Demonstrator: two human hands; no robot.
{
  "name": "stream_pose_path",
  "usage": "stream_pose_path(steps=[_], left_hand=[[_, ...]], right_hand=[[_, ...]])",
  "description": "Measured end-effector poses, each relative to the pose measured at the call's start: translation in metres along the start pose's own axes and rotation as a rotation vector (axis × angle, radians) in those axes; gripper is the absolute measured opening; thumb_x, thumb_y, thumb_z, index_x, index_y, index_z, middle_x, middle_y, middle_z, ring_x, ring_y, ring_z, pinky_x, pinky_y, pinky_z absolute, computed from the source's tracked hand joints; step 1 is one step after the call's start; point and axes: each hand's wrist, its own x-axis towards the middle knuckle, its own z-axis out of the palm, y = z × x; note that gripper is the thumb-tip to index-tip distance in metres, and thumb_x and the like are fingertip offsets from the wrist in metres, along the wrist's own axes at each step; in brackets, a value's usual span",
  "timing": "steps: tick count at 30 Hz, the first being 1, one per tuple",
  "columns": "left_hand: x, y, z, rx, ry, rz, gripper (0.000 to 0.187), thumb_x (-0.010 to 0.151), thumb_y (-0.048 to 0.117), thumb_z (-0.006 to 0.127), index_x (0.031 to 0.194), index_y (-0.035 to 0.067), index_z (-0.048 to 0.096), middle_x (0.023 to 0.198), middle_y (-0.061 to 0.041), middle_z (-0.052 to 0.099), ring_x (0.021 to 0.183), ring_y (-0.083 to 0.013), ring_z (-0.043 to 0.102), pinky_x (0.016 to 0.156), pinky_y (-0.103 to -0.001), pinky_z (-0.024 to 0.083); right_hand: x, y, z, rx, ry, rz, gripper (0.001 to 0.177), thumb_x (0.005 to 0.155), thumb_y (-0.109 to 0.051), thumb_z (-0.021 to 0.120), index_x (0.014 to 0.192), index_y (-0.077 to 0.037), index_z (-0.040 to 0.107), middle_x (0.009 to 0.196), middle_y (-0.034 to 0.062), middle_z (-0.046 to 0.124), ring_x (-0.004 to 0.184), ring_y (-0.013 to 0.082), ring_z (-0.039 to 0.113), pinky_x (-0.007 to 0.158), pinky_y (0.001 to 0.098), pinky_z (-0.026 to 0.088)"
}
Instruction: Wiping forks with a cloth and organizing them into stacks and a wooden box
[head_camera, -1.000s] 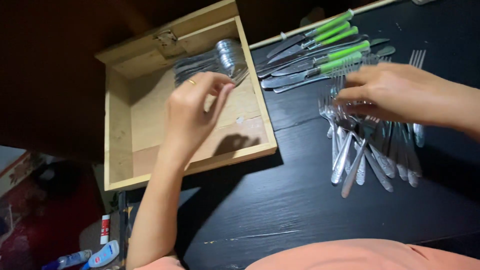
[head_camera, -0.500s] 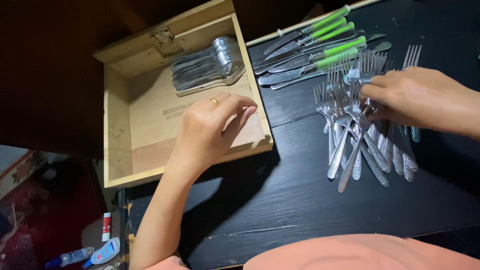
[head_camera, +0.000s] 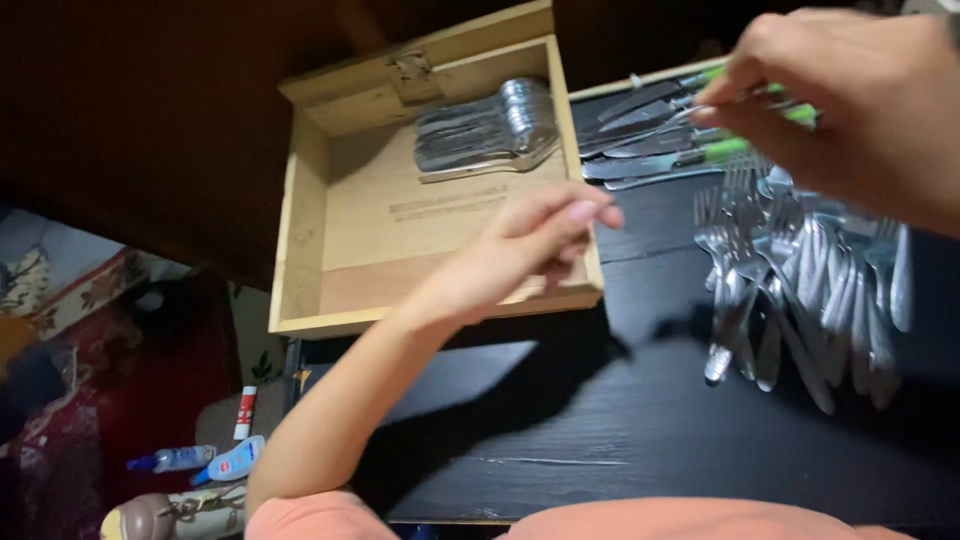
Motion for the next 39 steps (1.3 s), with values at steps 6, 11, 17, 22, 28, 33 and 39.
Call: stream_pose_path(steps=[6, 11, 17, 22, 28, 33, 39], left_hand=[[-0.017, 0.019, -0.078, 0.821, 0.255, 0.185, 0.015, 0.103, 0.022, 0.061, 0.103, 0.012, 0.072, 0.092, 0.004, 0.073, 0.075, -0.0058, 0.057, 0.068, -0.021, 0.044], [-0.007, -0.02, -0.152, 1.135, 0.332, 0.204, 0.009, 0.095, 0.017, 0.076, 0.088, 0.011, 0.073, 0.082, -0.002, 0.073, 0.072, -0.0137, 0.059, 0.065, -0.03, 0.042], [0.017, -0.106, -0.219, 1.296, 0.301, 0.226, 0.021, 0.084, 0.025, 0.084, 0.089, 0.014, 0.066, 0.07, -0.005, 0.063, 0.075, -0.0294, 0.068, 0.072, -0.041, 0.053], [0.025, -0.106, -0.206, 1.688, 0.411, 0.1, 0.023, 0.082, 0.03, 0.083, 0.089, 0.026, 0.061, 0.081, 0.003, 0.059, 0.08, -0.0217, 0.069, 0.068, -0.038, 0.058], [0.035, -0.086, -0.191, 1.65, 0.389, 0.077, 0.014, 0.089, 0.0, 0.059, 0.087, 0.004, 0.046, 0.075, -0.02, 0.058, 0.064, -0.045, 0.057, 0.052, -0.053, 0.036], [0.044, -0.094, -0.203, 1.634, 0.467, 0.105, 0.028, 0.081, 0.01, 0.08, 0.093, 0.008, 0.054, 0.091, -0.014, 0.059, 0.086, -0.0421, 0.062, 0.056, -0.058, 0.047], [0.046, -0.093, -0.203, 1.611, 0.483, 0.123, 0.028, 0.083, 0.008, 0.08, 0.09, 0.008, 0.053, 0.088, -0.013, 0.057, 0.078, -0.0412, 0.062, 0.052, -0.056, 0.045]], right_hand=[[0.071, -0.008, 0.063, 0.381, -0.237, 0.063, 0.033, 0.1, -0.021, 0.062, 0.131, -0.013, 0.068, 0.101, 0.003, 0.075, 0.087, 0.0153, 0.068, 0.075, 0.0306, 0.048], [0.111, -0.001, 0.14, 0.216, -0.372, 0.01, 0.004, 0.093, -0.018, 0.071, 0.095, -0.018, 0.075, 0.091, -0.0016, 0.079, 0.083, 0.0222, 0.073, 0.07, 0.0385, 0.049], [0.118, 0.024, 0.229, -0.156, -0.447, 0.076, 0.016, 0.082, -0.042, 0.08, 0.083, -0.026, 0.08, 0.079, 0.0009, 0.077, 0.08, 0.0297, 0.077, 0.071, 0.0396, 0.059], [0.112, 0.056, 0.26, -0.516, -0.2, -0.117, 0.028, 0.066, -0.049, 0.087, 0.076, -0.025, 0.078, 0.078, -0.0029, 0.069, 0.079, 0.022, 0.067, 0.073, 0.0391, 0.043], [0.118, 0.053, 0.258, -0.607, -0.234, -0.061, 0.014, 0.078, -0.032, 0.074, 0.078, -0.019, 0.071, 0.071, 0.0076, 0.074, 0.077, 0.0317, 0.071, 0.089, 0.0447, 0.038], [0.12, 0.06, 0.26, -0.618, -0.145, -0.1, 0.004, 0.077, -0.021, 0.069, 0.078, -0.018, 0.07, 0.074, 0.0055, 0.073, 0.079, 0.0309, 0.069, 0.092, 0.0463, 0.039], [0.125, 0.063, 0.262, -0.631, -0.142, -0.071, 0.005, 0.075, -0.014, 0.068, 0.076, -0.019, 0.069, 0.078, 0.0041, 0.074, 0.081, 0.0295, 0.068, 0.099, 0.0477, 0.037]])
